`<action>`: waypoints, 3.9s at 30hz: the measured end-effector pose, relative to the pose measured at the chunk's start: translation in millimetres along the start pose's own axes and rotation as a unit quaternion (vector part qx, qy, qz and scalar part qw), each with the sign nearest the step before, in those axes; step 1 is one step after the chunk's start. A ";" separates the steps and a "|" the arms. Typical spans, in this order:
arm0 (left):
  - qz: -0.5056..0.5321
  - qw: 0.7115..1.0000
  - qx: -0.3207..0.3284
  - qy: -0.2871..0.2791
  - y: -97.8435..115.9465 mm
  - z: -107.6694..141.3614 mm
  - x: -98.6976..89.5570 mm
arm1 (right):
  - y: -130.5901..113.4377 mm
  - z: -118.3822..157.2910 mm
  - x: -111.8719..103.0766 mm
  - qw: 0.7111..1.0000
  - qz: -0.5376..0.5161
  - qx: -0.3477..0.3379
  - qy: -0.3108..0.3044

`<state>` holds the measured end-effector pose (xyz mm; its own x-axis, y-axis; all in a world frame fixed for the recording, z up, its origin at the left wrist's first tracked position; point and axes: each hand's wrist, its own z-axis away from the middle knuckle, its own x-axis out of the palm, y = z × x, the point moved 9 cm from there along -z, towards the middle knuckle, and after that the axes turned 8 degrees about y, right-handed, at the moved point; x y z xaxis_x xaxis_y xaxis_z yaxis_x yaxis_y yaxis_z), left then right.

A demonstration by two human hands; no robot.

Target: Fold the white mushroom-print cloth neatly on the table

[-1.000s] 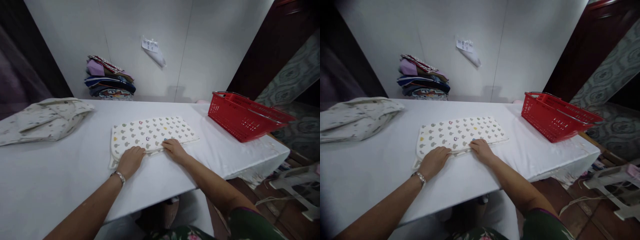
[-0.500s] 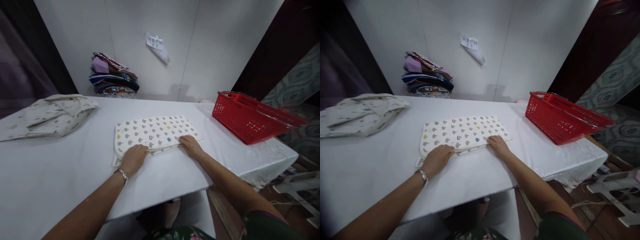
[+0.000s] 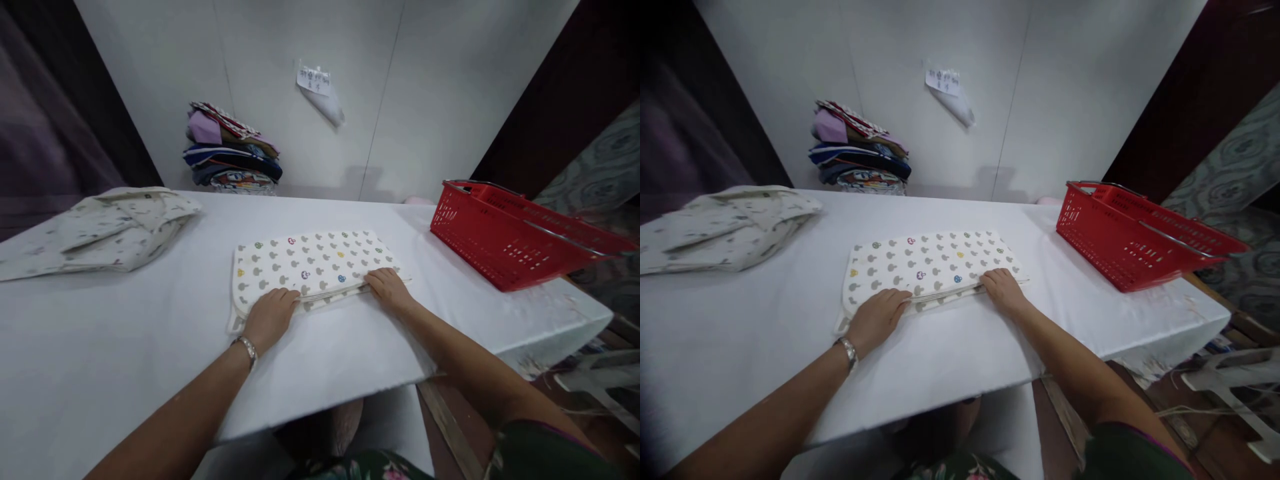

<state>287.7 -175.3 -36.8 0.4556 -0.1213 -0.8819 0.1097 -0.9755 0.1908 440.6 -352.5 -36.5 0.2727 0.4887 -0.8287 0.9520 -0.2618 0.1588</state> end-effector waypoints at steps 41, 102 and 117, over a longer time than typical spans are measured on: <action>0.094 0.995 0.001 -0.030 -2.8 7.6 2.9 | 93.2 68.4 -5.1 0.989 0.104 0.107 -0.022; -0.113 0.958 -0.251 -0.081 -148.1 -56.6 31.5 | 110.6 -84.4 101.7 0.941 -0.055 0.270 -0.195; -0.131 0.955 -0.250 -0.097 -142.5 -54.2 32.6 | 116.9 -110.8 129.6 0.952 -0.076 0.233 -0.185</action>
<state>334.8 -30.3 -69.3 0.1873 0.0357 -0.9816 0.6266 -0.7739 0.0915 602.7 -227.5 -65.9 -0.0126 0.2470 -0.9689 0.7877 -0.5945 -0.1618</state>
